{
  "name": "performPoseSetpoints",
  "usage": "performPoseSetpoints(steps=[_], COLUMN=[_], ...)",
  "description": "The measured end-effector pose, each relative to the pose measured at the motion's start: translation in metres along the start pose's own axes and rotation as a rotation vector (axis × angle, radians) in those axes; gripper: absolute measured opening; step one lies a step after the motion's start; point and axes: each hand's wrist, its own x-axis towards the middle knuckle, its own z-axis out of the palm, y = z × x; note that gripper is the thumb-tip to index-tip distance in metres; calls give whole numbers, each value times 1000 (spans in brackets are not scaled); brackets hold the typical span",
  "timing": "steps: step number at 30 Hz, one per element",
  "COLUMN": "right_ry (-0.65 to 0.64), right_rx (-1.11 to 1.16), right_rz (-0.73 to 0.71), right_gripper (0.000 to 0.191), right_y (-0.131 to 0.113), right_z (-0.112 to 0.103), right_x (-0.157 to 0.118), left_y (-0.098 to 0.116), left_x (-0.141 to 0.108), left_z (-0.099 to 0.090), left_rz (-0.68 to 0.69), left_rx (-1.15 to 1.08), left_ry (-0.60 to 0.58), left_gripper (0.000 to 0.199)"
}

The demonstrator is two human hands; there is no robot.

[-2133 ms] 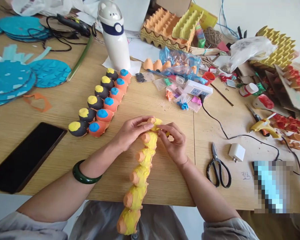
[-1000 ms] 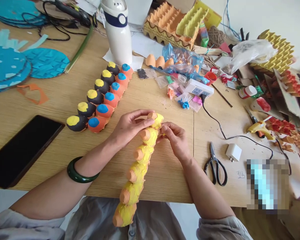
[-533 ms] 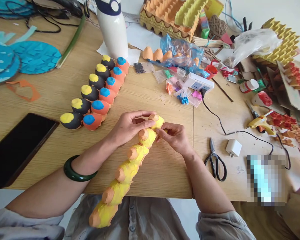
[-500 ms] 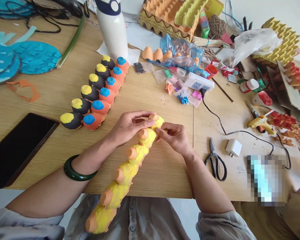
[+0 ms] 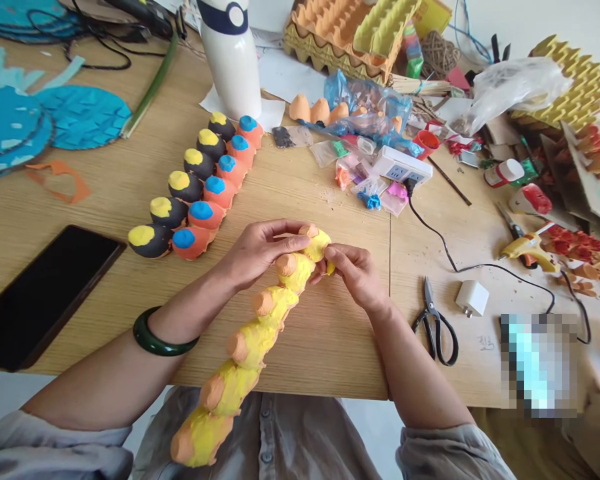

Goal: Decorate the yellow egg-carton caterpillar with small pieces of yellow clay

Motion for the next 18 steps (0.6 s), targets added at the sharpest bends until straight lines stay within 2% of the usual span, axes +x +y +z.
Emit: performPoseSetpoints(steps=[8, 13, 18], right_ry=[-67, -46, -8], right_rx=[73, 32, 65], right_rz=[-38, -7, 18], right_gripper=[33, 35, 38], right_y=[-7, -1, 1], right_z=[6, 5, 11], right_x=[-2, -1, 1], left_y=[1, 1, -1], left_x=[-1, -4, -6], left_z=[1, -1, -1], left_rz=[-1, 93, 184], left_rx=[-41, 24, 106], left_ry=[1, -64, -42], left_gripper=[40, 39, 47])
